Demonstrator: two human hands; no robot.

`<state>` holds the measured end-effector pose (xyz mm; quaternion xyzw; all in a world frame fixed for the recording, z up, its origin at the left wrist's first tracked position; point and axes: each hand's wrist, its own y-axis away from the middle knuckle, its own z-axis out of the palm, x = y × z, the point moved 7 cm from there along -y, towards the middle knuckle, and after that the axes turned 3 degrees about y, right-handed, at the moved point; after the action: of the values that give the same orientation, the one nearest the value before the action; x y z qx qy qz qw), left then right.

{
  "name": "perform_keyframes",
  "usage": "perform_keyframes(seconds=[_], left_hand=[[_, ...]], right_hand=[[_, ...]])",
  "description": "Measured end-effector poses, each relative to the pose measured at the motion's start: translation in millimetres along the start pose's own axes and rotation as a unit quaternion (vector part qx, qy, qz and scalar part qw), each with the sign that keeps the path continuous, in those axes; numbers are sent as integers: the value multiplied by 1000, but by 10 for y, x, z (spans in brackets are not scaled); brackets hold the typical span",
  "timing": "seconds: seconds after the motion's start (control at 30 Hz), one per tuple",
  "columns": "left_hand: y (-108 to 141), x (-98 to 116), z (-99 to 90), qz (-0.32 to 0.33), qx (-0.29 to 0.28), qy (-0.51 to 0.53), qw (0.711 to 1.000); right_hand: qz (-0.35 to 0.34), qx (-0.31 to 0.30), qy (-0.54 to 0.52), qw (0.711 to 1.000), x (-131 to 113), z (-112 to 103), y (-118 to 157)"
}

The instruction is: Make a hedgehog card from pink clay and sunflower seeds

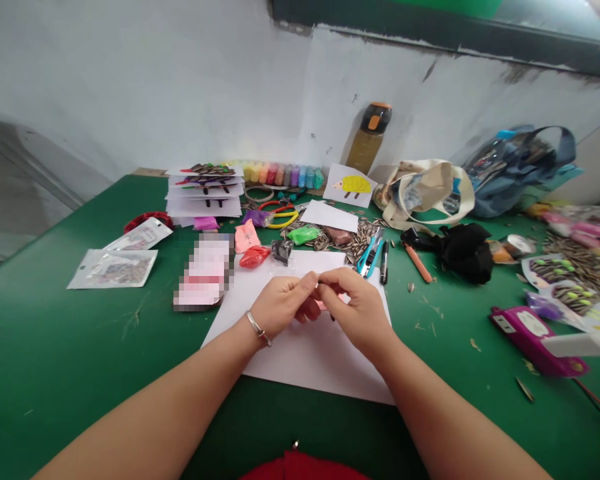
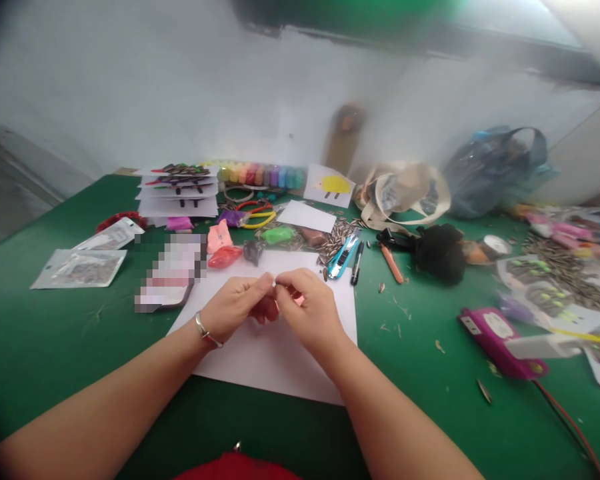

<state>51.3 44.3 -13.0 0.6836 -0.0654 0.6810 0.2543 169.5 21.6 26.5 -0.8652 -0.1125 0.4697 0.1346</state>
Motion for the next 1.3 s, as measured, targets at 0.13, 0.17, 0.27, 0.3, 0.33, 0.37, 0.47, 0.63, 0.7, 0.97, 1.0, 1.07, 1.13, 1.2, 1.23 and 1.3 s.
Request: perform_keyframes(seconds=[0.13,0.17,0.27,0.3,0.33,0.37,0.47,0.63,0.7,0.97,1.0,1.07,1.13,1.2,1.23,1.3], left_hand=[[-6,46,-82,2,9,-22,1000],[-4,55,-77,3,-2,-22,1000],[8,67,-52,2,-29,-14,999],[11,66,-50,0,-30,-10,999],[11,64,-51,-2,-29,-6,1000],[11,61,-54,-4,-26,-3,1000],[8,42,-53,-12,-21,-1,1000],[20,30,-22,-22,-46,-1,999],[17,43,-61,-24,-44,-6,999],[-29,154,-481,28,107,-30,993],[-29,152,-474,27,105,-35,994],[-24,151,-443,25,98,-50,994],[-19,153,-420,27,99,-67,992],[-20,158,-416,32,106,-81,991],[-24,162,-420,36,110,-88,989],[-35,170,-431,45,117,-101,987]], right_hand=[[-13,0,23,1000,15,-22,-10],[-27,-8,34,999,-9,-8,-8],[-60,-24,57,996,-83,30,8],[-64,-23,61,996,-96,34,14],[-64,-22,61,996,-101,37,18],[-64,-20,60,996,-102,37,21],[-60,-26,42,997,-87,46,19],[-42,-55,15,998,-44,46,-6],[-30,-47,12,998,-19,12,-16],[145,-18,-78,986,273,-18,1],[149,-26,-90,984,286,5,4],[151,-38,-112,981,302,43,10],[153,-43,-117,980,308,54,13],[156,-52,-108,980,295,57,12],[157,-62,-101,980,282,61,11],[157,-81,-94,980,254,75,5]])
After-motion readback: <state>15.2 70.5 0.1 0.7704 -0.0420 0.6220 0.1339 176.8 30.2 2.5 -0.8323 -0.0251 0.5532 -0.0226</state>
